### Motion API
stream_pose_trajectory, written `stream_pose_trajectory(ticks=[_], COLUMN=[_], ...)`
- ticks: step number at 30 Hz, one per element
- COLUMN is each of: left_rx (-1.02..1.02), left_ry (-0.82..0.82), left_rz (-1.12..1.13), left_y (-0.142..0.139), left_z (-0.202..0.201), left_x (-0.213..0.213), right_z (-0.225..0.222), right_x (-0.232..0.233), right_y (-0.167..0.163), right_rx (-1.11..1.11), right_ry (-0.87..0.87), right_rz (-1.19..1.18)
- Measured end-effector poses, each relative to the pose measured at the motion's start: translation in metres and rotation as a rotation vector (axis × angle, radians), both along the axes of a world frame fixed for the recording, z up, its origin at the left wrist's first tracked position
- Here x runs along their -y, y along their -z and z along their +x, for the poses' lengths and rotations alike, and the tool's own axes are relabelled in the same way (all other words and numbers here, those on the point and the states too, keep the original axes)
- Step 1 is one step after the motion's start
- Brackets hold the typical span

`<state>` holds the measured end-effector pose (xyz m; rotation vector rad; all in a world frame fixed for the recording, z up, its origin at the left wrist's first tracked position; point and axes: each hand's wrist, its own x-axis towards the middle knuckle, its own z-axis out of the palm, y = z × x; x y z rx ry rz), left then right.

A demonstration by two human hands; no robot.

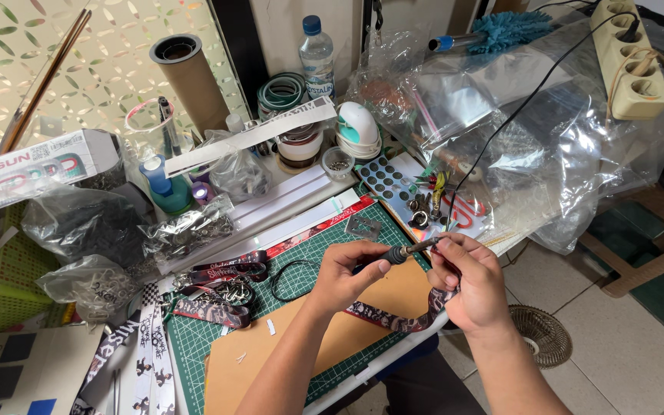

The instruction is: The person assembles keychains by folding patterned ribbon, inserting metal clasps, and sealing the ends with a soldering iron. They trim excess ribbon with scissors and repeat the process for multiple keychains on a cluttered workbench.

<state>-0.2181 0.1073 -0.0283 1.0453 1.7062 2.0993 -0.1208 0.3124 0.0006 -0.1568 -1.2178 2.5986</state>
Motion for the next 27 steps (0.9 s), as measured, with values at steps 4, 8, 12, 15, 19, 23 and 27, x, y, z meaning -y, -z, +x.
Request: stream_pose_trajectory(ticks=[4, 8, 12, 15, 19, 23, 27], left_rx=[0.032, -0.002, -0.054, -0.067, -0.016, -0.028, -0.05], left_ry=[-0.023, -0.003, -0.01, -0.02, -0.025, -0.016, -0.003], left_rz=[-0.021, 0.016, 0.001, -0.014, -0.009, 0.005, 0.001], left_y=[0.0014, -0.0002, -0.0033, -0.0047, -0.0049, -0.0059, -0.0071], left_z=[-0.0001, 0.0002, 0.0005, 0.0011, 0.0017, 0.0013, 0.0016], left_x=[-0.0011, -0.0022, -0.0012, -0.0001, -0.0012, -0.0011, 0.0007], right_z=[0.0007, 0.0007, 0.0004, 0.0007, 0.0014, 0.0013, 0.0016], right_x=[0.0009, 0.0002, -0.0031, -0.0039, -0.0015, -0.0008, -0.0036], right_y=[0.0008, 0.0015, 0.002, 0.0031, 0.0051, 0.0045, 0.0013], right_rx=[0.039, 0.049, 0.01, 0.003, 0.032, 0.014, 0.006], right_ry=[-0.035, -0.041, -0.04, -0.048, -0.064, -0.072, -0.052], right_rz=[-0.017, -0.01, -0.021, -0.037, -0.039, -0.046, -0.033])
